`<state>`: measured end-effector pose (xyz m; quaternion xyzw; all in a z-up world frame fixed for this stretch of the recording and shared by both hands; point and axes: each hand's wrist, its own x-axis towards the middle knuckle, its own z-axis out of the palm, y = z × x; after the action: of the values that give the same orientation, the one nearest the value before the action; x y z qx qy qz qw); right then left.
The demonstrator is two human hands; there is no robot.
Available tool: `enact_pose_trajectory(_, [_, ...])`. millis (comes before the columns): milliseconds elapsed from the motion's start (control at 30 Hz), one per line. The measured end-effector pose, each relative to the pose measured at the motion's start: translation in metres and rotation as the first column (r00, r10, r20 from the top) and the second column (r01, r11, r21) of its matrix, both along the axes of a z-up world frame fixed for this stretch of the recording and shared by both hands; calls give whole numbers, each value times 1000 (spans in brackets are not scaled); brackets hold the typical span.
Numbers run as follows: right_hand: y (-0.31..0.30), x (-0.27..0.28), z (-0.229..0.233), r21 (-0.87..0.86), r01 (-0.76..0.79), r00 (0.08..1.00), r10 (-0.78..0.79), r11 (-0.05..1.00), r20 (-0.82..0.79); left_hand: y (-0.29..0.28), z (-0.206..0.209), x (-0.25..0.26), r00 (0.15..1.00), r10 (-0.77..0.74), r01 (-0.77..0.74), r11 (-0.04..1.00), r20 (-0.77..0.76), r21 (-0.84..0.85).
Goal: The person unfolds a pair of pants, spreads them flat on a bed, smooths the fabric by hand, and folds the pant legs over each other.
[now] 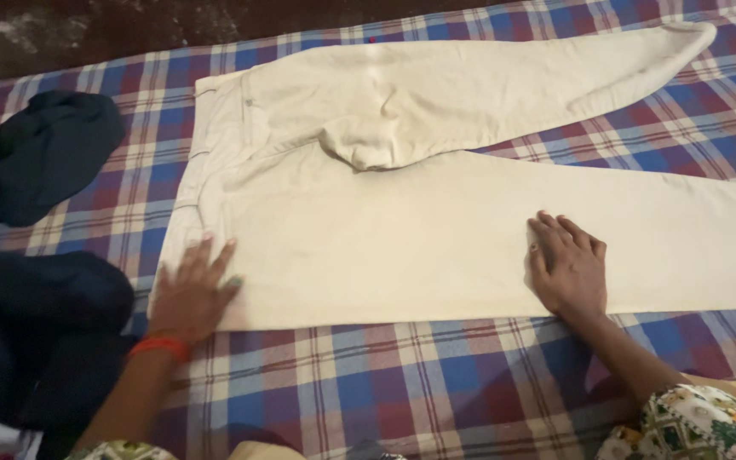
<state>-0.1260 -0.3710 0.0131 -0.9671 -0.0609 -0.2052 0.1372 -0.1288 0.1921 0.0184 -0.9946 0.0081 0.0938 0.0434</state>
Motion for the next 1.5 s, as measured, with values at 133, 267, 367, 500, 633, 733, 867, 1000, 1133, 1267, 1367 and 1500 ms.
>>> enact_pose_trajectory(133, [-1,0,1,-11,-7,1000,7,1000,6,20,-8,0,984,173,-172,985,42,-22])
enact_pose_trajectory(267, [2,-1,1,23,-9,1000,8,1000,13,-1,10,11,890,415,-424,906,190,7])
enact_pose_trajectory(367, [-1,-2,0,11,-7,1000,7,1000,21,-51,30,38,765,71,131,956,640,-263])
enact_pose_trajectory(500, [0,-1,1,-5,-6,1000,6,1000,30,-192,23,67,788,-224,464,828,573,-315])
enact_pose_trajectory(633, [-1,2,4,-14,-8,1000,7,1000,-10,-328,0,47,915,-256,370,841,312,-394])
enact_pose_trajectory(733, [-1,0,2,-13,12,1000,-12,1000,-17,-358,-13,24,945,-178,267,906,276,-329])
enact_pose_trajectory(867, [-5,2,-3,-31,5,996,-8,999,-93,-357,-7,22,939,-155,237,938,305,-252])
enact_pose_trajectory(1000, [-12,15,-14,-149,-68,992,50,986,-117,-361,0,26,960,-112,176,954,255,-243])
enact_pose_trajectory(1133, [-41,32,-9,-175,-314,917,251,933,-309,-361,0,30,956,-116,175,962,268,-209])
enact_pose_trajectory(1267, [-104,60,3,-256,-479,810,310,840,-497,-361,-7,36,934,-118,193,961,337,-199])
enact_pose_trajectory(1367, [-182,73,1,-223,-226,898,114,948,-425,-361,-9,37,946,-109,168,970,305,-173])
enact_pose_trajectory(1500, [-285,63,-16,-256,303,859,-380,918,-344,-360,-11,41,938,-117,175,972,328,-156])
